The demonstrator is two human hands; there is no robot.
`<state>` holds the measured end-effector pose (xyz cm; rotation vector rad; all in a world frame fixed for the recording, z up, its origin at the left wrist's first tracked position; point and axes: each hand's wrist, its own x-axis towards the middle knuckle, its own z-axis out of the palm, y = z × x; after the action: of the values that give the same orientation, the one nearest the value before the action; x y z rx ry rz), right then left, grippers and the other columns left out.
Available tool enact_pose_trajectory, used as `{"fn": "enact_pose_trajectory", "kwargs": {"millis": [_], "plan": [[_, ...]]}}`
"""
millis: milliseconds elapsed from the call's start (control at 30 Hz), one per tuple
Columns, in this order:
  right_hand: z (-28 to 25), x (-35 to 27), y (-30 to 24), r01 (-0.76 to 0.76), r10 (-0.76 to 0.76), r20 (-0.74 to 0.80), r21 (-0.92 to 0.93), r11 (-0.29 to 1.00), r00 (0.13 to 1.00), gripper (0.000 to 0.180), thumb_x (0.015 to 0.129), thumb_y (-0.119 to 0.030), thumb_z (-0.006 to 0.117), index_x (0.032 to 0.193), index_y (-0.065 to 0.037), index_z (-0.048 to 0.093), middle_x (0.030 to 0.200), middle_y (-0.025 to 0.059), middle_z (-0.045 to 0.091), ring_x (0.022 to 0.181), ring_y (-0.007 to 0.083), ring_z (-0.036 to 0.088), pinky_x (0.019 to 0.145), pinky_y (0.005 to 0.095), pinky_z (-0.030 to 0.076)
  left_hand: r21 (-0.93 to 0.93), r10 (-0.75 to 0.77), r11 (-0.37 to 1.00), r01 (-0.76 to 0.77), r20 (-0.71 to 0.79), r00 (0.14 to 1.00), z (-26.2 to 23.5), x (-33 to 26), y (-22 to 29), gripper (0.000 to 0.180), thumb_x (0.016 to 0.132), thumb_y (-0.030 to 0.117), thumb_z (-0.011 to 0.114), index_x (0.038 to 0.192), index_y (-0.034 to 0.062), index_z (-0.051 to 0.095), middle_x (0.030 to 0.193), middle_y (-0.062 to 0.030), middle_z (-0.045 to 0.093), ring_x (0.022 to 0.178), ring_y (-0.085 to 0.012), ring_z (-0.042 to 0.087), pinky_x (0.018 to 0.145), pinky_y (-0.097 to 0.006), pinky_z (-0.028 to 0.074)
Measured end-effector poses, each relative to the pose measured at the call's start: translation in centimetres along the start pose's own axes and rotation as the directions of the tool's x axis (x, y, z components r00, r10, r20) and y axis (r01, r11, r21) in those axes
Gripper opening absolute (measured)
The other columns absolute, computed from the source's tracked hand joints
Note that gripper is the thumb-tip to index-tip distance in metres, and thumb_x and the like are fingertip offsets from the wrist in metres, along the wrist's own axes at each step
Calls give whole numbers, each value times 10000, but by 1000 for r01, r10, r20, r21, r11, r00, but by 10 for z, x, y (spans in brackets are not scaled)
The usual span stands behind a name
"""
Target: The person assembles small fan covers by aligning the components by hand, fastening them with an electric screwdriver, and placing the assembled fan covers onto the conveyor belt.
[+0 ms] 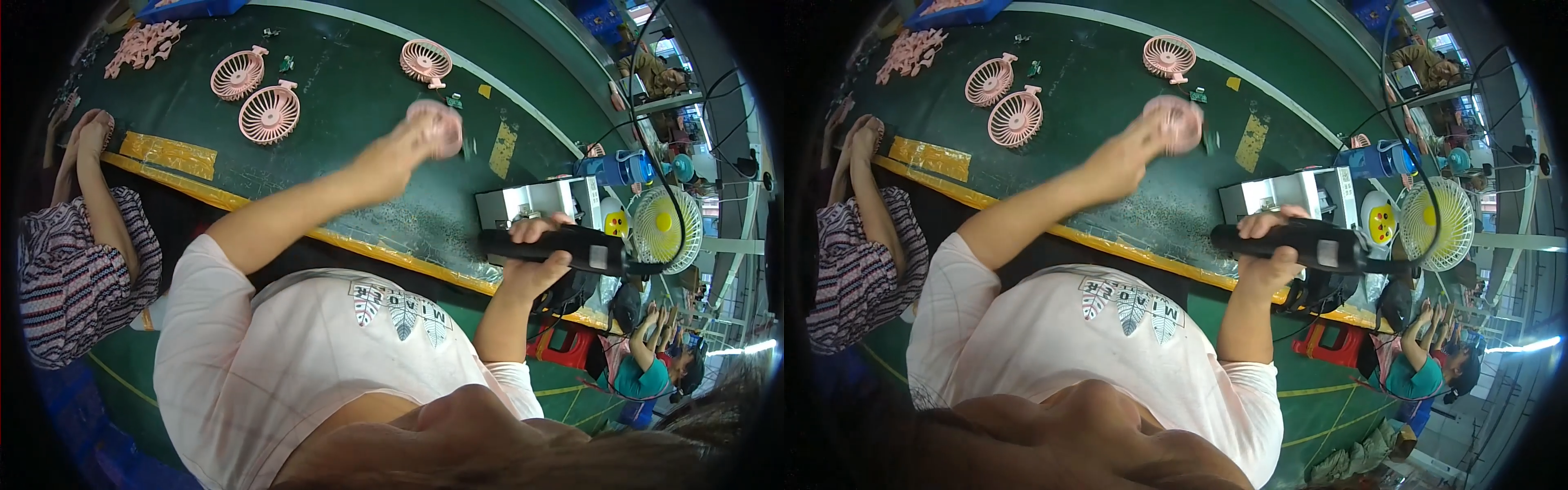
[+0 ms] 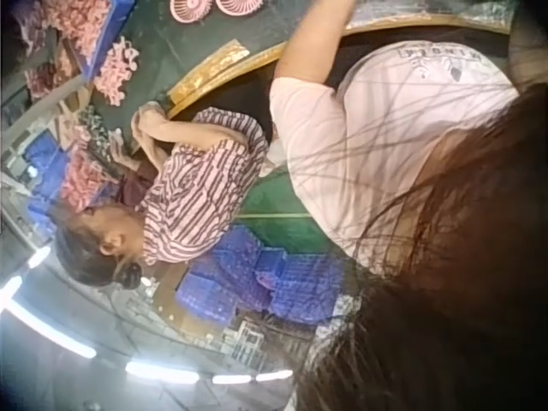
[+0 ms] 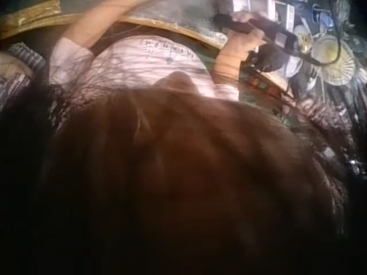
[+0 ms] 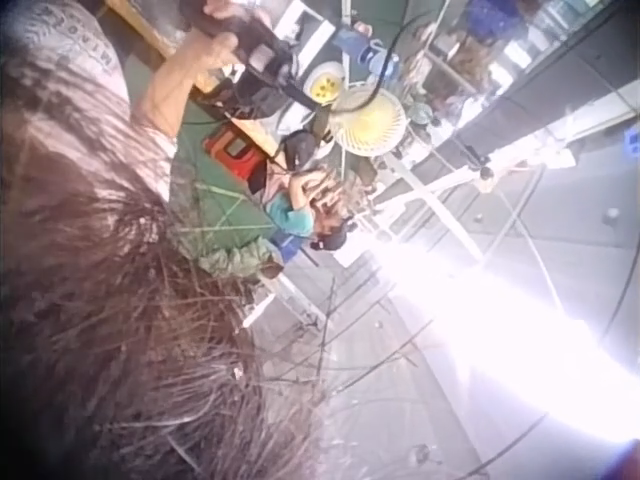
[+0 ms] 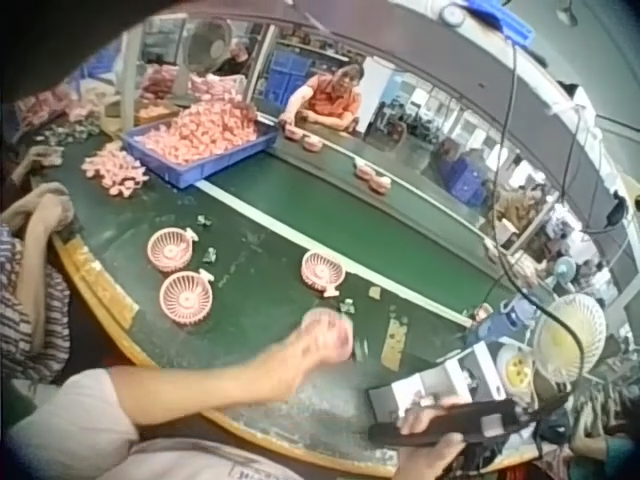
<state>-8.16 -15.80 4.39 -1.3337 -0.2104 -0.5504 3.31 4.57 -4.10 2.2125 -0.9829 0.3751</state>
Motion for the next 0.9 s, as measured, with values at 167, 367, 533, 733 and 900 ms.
{"fn": "enact_pose_trajectory", "kwargs": {"millis": [167, 367, 533, 733, 900], "plan": [[5, -13, 10, -59, 60, 36, -37, 998, 998, 688, 685, -519, 677, 1070, -13, 414, 620, 54, 479, 536, 179, 488, 537, 314, 428, 90, -63, 993, 82, -200, 978, -45, 19, -13, 586, 644, -33, 534, 1213, 29, 408, 1386, -204, 213, 1299, -355, 198, 1051, -414, 233], [-26, -3, -13, 59, -57, 50, -44, 997, 997, 683, 717, -595, 595, 1095, -54, 418, 635, 33, 459, 549, 163, 464, 556, 301, 407, 348, -216, 822, 451, -542, 812, -85, -43, -35, 384, 707, 71, 590, 1079, 1, 523, 1312, -189, 364, 1256, -357, 284, 1019, -495, 215], [-35, 13, -36, 310, -310, 28, 15, 951, 950, 642, 719, -538, 636, 1047, -38, 404, 651, 68, 494, 552, 187, 511, 563, 313, 448, 460, -418, 688, 561, -381, 825, -67, -81, -19, 295, 734, 157, 586, 1005, 41, 593, 1256, -163, 421, 1182, -334, 359, 958, -576, 234], [-25, 23, -33, 288, -288, -2, -17, 957, 958, 560, 675, -403, 739, 983, -37, 448, 679, 86, 522, 611, 210, 530, 599, 331, 454, 191, -111, 972, 138, -149, 983, -18, -69, 35, 153, 686, 115, 619, 818, 40, 635, 1115, -142, 510, 1026, -280, 467, 823, -407, 367], [-19, 26, -33, 110, -110, -40, -14, 994, 993, 555, 687, -487, 695, 992, -83, 467, 681, 44, 497, 606, 177, 486, 629, 329, 410, -142, 148, 979, -148, -14, 989, 19, -57, 65, 165, 686, 135, 655, 809, 39, 601, 1099, -126, 508, 977, -276, 495, 801, -381, 400]]}}
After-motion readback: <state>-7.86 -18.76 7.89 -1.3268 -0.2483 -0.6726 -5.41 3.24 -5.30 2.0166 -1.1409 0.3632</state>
